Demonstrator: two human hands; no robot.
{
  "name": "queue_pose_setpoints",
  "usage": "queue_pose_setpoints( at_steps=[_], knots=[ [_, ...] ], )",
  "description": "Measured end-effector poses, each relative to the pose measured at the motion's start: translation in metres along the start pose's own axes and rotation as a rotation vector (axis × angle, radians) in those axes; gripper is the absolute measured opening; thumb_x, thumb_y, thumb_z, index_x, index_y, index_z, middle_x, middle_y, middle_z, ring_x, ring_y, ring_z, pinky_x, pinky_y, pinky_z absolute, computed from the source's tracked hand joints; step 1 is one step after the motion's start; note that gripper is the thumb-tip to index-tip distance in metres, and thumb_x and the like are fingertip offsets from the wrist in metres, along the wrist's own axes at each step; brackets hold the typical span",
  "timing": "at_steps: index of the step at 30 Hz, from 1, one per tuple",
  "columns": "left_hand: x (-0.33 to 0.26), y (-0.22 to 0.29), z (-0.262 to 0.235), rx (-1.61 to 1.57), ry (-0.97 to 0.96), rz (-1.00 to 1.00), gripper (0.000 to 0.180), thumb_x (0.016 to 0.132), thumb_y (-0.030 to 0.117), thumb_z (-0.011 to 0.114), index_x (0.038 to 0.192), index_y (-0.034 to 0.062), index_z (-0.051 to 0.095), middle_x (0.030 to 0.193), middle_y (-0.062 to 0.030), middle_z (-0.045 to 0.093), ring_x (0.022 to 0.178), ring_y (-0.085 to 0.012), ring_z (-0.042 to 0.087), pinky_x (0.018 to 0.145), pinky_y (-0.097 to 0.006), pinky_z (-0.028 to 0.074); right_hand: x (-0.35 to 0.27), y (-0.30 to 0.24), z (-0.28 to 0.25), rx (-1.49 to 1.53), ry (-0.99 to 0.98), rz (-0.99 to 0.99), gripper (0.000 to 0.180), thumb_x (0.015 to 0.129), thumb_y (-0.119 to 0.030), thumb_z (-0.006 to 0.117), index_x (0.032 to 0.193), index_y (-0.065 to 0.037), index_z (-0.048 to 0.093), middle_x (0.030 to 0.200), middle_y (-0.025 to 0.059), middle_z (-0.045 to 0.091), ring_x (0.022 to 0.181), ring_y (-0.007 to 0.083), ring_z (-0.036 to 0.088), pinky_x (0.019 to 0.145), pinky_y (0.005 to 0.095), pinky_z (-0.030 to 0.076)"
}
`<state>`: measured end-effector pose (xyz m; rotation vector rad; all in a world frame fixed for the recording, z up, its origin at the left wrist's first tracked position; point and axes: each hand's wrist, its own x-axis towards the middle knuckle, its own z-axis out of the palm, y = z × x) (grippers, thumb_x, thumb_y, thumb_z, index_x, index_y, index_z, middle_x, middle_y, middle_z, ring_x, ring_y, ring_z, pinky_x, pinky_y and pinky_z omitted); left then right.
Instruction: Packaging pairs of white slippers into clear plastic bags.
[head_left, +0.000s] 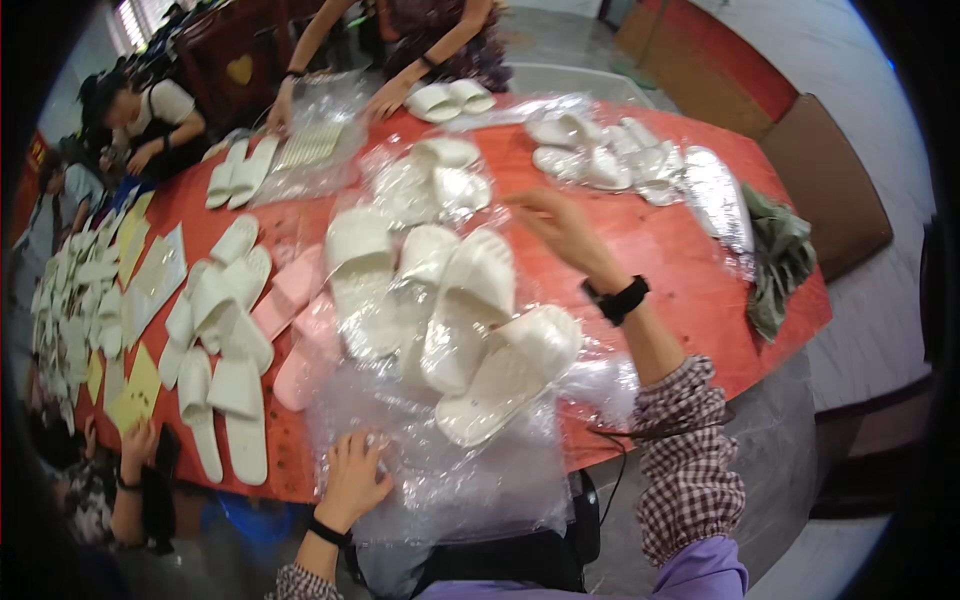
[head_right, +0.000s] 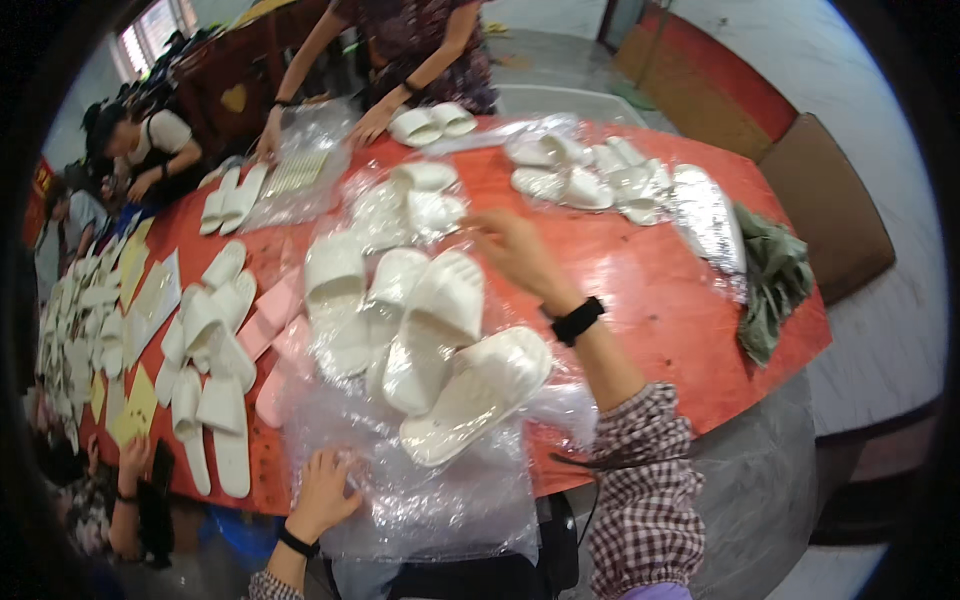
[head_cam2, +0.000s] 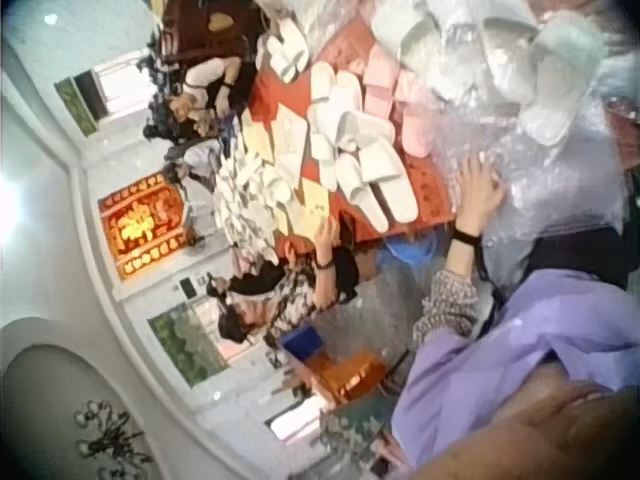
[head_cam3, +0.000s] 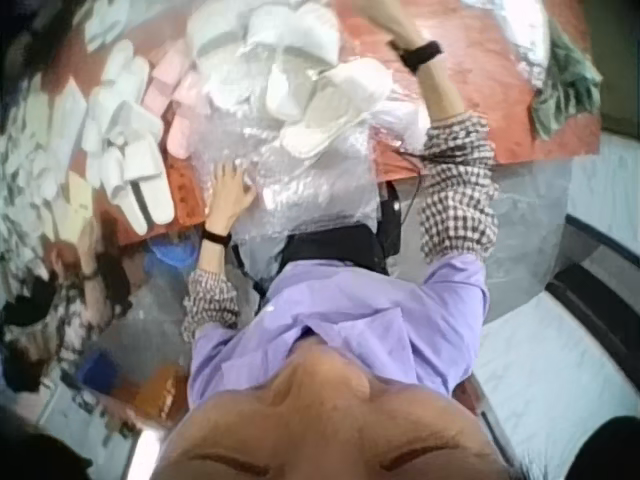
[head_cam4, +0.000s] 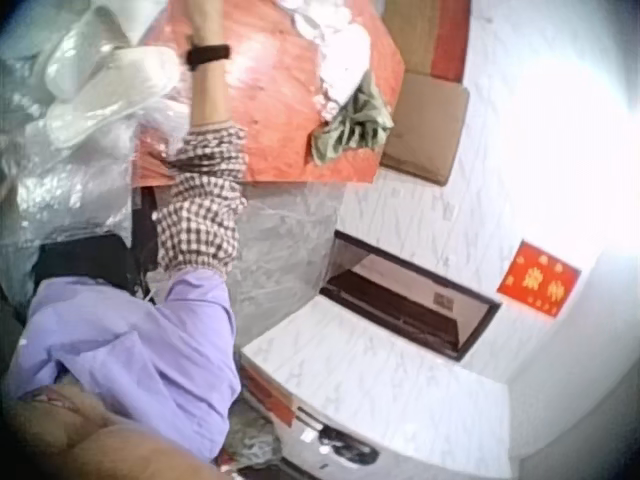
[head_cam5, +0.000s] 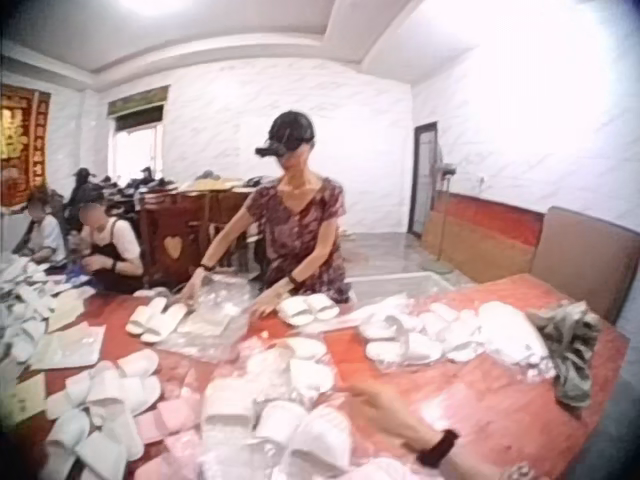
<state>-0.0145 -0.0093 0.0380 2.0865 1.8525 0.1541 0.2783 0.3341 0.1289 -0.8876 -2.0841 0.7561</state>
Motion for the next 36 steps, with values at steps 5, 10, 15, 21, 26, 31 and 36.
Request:
queue_pose_setpoints(
  at_steps=[5, 10, 15, 21, 26, 31, 36],
  knots=[
    [0.004, -0.004, 0.000, -0.054, 0.022, -0.008, 0.053, 0.067, 0.020, 0.068, 0.118, 0.0094, 0.056, 0.130, -0.0132, 0.044, 0.120, -0.0332, 0.039, 0.095, -0.048, 0.033, -0.033, 0.045, -0.004, -0.280, -0.572, 0.493, 0.047, 0.088, -0.040, 0.059, 0.115, -0.001, 0.063, 0.109, 0.0171, 0.066, 0.099, 0.0294, 0.063, 0.084, 0.0366, 0.049],
    [0.003, -0.005, -0.001, -0.056, 0.053, 0.008, 0.056, 0.066, 0.018, 0.067, 0.120, 0.0103, 0.054, 0.130, -0.0125, 0.044, 0.120, -0.0323, 0.039, 0.094, -0.047, 0.033, -0.071, 0.056, 0.008, -0.325, -0.466, 0.534, 0.076, 0.076, -0.057, 0.068, 0.117, 0.006, 0.057, 0.111, 0.0229, 0.064, 0.096, 0.0308, 0.064, 0.084, 0.0339, 0.050],
    [-0.004, -0.012, 0.008, -0.064, 0.092, 0.018, 0.059, 0.065, 0.017, 0.067, 0.122, 0.0118, 0.053, 0.128, -0.0108, 0.044, 0.120, -0.0309, 0.039, 0.092, -0.046, 0.033, -0.105, 0.071, 0.008, 0.127, -0.324, 0.938, 0.058, 0.082, -0.045, 0.068, 0.111, 0.005, 0.061, 0.100, 0.0149, 0.068, 0.089, 0.0206, 0.066, 0.077, 0.0325, 0.053],
    [-0.003, -0.018, 0.019, -0.081, 0.098, 0.078, 0.072, 0.066, 0.020, 0.066, 0.136, 0.0159, 0.045, 0.130, -0.0129, 0.043, 0.119, -0.0326, 0.039, 0.094, -0.046, 0.033, -0.080, 0.021, -0.012, 0.634, -0.329, 0.776, 0.040, 0.091, -0.026, 0.058, 0.117, 0.004, 0.059, 0.107, 0.0116, 0.066, 0.090, 0.0199, 0.066, 0.081, 0.0322, 0.054],
    [-0.002, -0.023, 0.019, -0.043, 0.100, 0.091, 0.080, 0.065, 0.023, 0.068, 0.141, 0.0180, 0.041, 0.128, -0.0113, 0.044, 0.115, -0.0327, 0.044, 0.086, -0.045, 0.040, -0.054, -0.124, -0.044, 0.457, -0.054, 0.391, 0.033, 0.091, -0.023, 0.058, 0.113, 0.001, 0.064, 0.108, 0.0066, 0.065, 0.098, 0.0125, 0.060, 0.088, 0.0253, 0.046],
    [0.005, -0.029, 0.021, -0.019, 0.113, 0.128, 0.083, 0.067, 0.025, 0.069, 0.143, 0.0154, 0.036, 0.127, -0.0114, 0.046, 0.112, -0.0352, 0.046, 0.091, -0.049, 0.044, -0.079, -0.214, -0.027, 0.592, 0.066, 0.152, 0.031, 0.095, -0.013, 0.052, 0.120, 0.004, 0.058, 0.113, 0.0068, 0.064, 0.100, 0.0117, 0.060, 0.090, 0.0232, 0.045],
    [0.016, -0.051, 0.039, 0.063, 0.003, 0.065, 0.074, 0.071, 0.027, 0.071, 0.138, 0.0106, 0.042, 0.131, -0.0147, 0.045, 0.115, -0.0365, 0.045, 0.096, -0.051, 0.038, -0.187, -0.218, 0.004, 0.149, -0.195, 0.380, 0.027, 0.093, -0.012, 0.055, 0.116, -0.002, 0.063, 0.097, 0.0010, 0.066, 0.085, 0.0097, 0.059, 0.074, 0.0243, 0.048]
  ],
)
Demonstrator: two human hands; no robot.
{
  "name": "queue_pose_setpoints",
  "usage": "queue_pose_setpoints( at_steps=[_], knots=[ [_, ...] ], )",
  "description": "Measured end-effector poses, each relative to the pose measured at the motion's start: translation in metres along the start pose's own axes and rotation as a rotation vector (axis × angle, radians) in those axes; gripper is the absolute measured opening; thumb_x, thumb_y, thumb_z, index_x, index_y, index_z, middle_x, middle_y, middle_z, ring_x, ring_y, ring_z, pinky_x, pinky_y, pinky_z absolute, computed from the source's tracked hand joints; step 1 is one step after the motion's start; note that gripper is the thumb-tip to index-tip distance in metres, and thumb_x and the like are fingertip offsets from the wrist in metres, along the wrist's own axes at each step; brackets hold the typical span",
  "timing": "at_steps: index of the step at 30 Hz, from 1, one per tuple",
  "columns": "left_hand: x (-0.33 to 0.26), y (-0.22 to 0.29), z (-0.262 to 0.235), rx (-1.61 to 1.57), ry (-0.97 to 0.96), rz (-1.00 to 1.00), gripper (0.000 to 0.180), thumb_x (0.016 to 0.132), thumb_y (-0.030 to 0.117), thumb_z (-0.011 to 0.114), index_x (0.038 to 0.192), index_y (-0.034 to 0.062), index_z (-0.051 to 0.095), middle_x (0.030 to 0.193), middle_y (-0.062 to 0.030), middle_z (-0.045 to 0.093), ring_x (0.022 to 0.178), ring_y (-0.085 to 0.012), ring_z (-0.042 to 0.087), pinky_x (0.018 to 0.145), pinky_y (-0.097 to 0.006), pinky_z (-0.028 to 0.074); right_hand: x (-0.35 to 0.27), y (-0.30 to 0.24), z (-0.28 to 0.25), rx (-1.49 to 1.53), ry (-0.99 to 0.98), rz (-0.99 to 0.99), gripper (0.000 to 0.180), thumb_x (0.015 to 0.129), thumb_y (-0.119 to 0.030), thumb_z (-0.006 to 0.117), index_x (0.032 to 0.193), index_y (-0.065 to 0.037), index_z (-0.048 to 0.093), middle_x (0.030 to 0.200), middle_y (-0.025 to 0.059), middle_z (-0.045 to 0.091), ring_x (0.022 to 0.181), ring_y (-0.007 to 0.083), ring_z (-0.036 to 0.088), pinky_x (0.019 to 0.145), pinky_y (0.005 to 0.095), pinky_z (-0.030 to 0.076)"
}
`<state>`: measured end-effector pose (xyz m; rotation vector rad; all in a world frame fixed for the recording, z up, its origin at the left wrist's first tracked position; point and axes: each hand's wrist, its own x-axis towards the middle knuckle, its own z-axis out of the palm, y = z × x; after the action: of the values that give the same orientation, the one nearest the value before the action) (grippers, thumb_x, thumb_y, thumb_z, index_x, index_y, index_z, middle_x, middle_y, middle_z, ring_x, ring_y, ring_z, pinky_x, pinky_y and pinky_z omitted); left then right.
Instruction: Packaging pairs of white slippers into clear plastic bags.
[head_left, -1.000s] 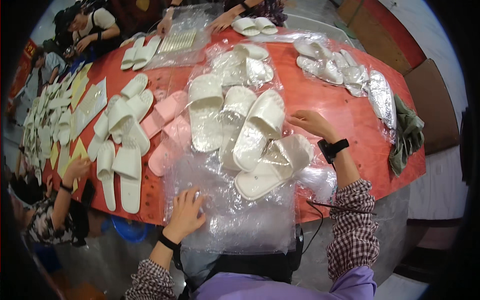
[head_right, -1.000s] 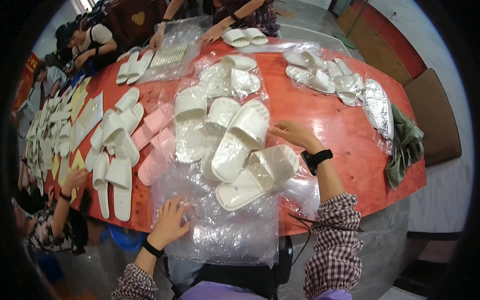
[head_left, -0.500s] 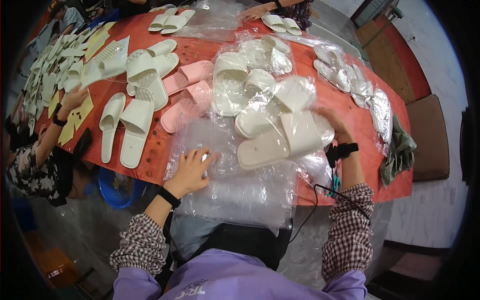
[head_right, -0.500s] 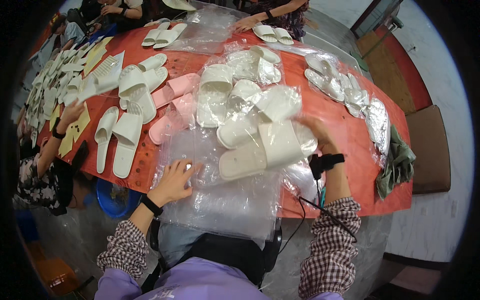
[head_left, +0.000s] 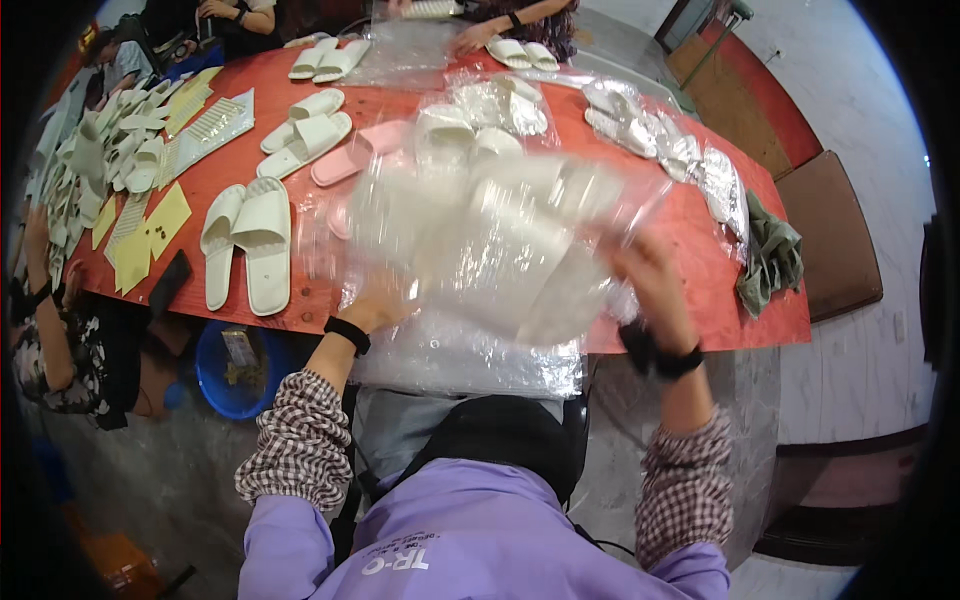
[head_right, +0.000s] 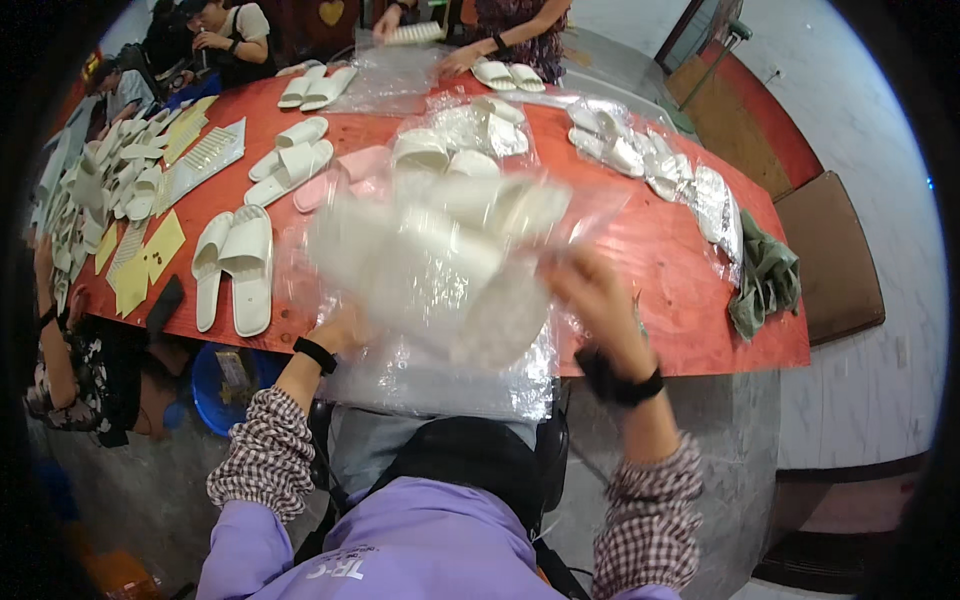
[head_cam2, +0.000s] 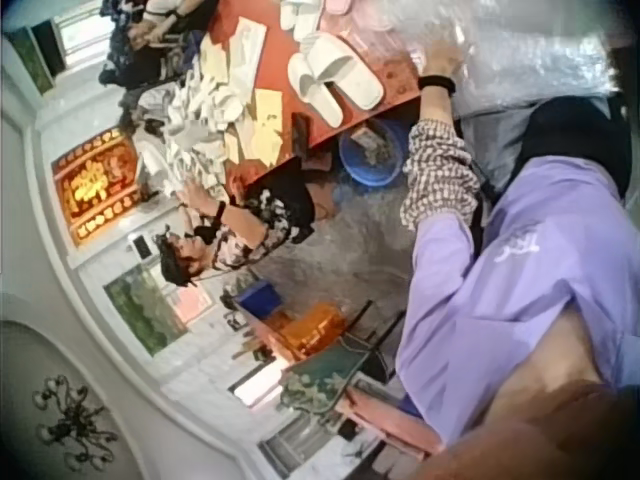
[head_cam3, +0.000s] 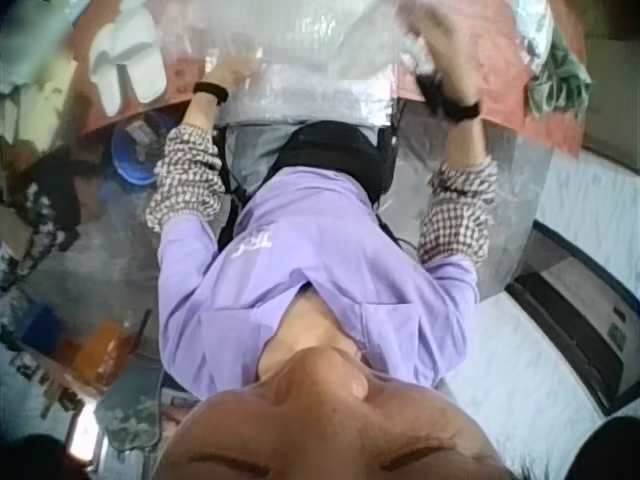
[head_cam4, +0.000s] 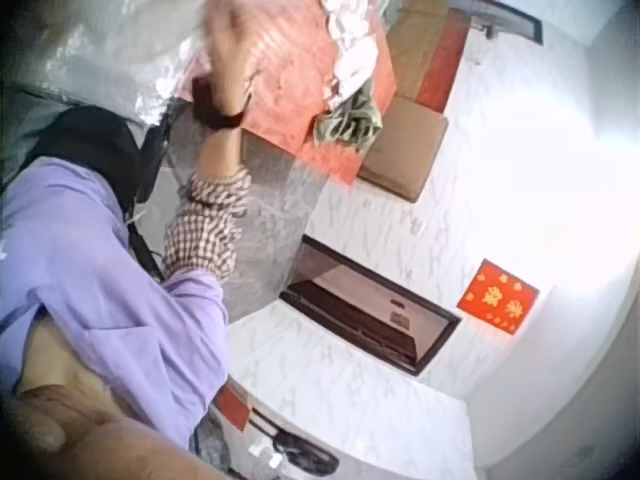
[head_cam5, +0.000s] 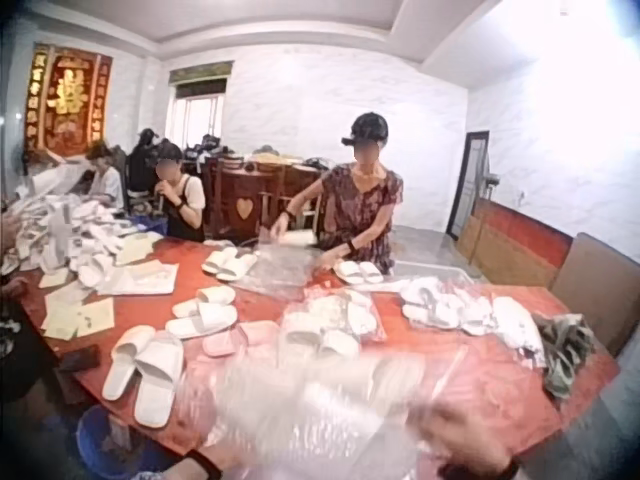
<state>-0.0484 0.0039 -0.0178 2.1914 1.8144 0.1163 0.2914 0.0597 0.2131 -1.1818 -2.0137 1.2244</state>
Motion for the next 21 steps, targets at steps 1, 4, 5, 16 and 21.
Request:
queue_pose_setpoints(
  at_steps=[1, 4, 5, 16, 21],
  knots=[
    [-0.018, -0.006, 0.012, -0.006, 0.030, 0.012, 0.074, 0.071, 0.027, 0.071, 0.137, 0.0105, 0.042, 0.131, -0.0148, 0.045, 0.115, -0.0366, 0.045, 0.096, -0.051, 0.038, -0.019, 0.036, 0.020, 0.176, 0.013, -0.048, 0.021, 0.090, -0.010, 0.057, 0.107, -0.001, 0.066, 0.083, 0.0016, 0.066, 0.071, 0.0121, 0.057, 0.066, 0.0277, 0.047],
    [-0.020, -0.012, 0.011, -0.024, 0.108, 0.003, 0.073, 0.071, 0.027, 0.071, 0.137, 0.0101, 0.043, 0.131, -0.0152, 0.045, 0.116, -0.0368, 0.044, 0.096, -0.051, 0.038, -0.045, 0.106, 0.060, -0.233, -0.391, 0.036, 0.014, 0.090, -0.012, 0.060, 0.094, 0.001, 0.063, 0.103, 0.0076, 0.068, 0.086, 0.0123, 0.060, 0.075, 0.0276, 0.048],
    [-0.022, -0.011, 0.014, -0.029, 0.128, 0.012, 0.073, 0.071, 0.027, 0.071, 0.136, 0.0099, 0.043, 0.131, -0.0153, 0.045, 0.116, -0.0369, 0.044, 0.096, -0.051, 0.038, -0.054, 0.139, 0.072, -0.199, -0.426, 0.030, 0.016, 0.090, -0.013, 0.061, 0.095, 0.001, 0.061, 0.112, 0.0102, 0.065, 0.090, 0.0135, 0.060, 0.076, 0.0278, 0.048],
    [-0.032, -0.020, 0.025, -0.102, 0.198, 0.064, 0.070, 0.072, 0.028, 0.071, 0.134, 0.0085, 0.045, 0.132, -0.0167, 0.044, 0.117, -0.0378, 0.043, 0.098, -0.051, 0.036, 0.029, 0.158, 0.095, 0.412, 0.274, 0.456, 0.059, 0.088, -0.043, 0.064, 0.118, 0.003, 0.044, 0.093, 0.0090, 0.055, 0.065, 0.0136, 0.053, 0.058, 0.0282, 0.049],
    [-0.031, -0.026, 0.028, -0.163, 0.218, 0.081, 0.068, 0.072, 0.028, 0.070, 0.133, 0.0078, 0.046, 0.132, -0.0173, 0.044, 0.117, -0.0382, 0.042, 0.098, -0.050, 0.036, 0.059, 0.170, 0.076, 0.494, 0.123, 0.651, 0.068, 0.080, -0.043, 0.073, 0.122, 0.000, 0.043, 0.082, 0.0044, 0.050, 0.058, 0.0102, 0.045, 0.051, 0.0238, 0.040]
  ],
)
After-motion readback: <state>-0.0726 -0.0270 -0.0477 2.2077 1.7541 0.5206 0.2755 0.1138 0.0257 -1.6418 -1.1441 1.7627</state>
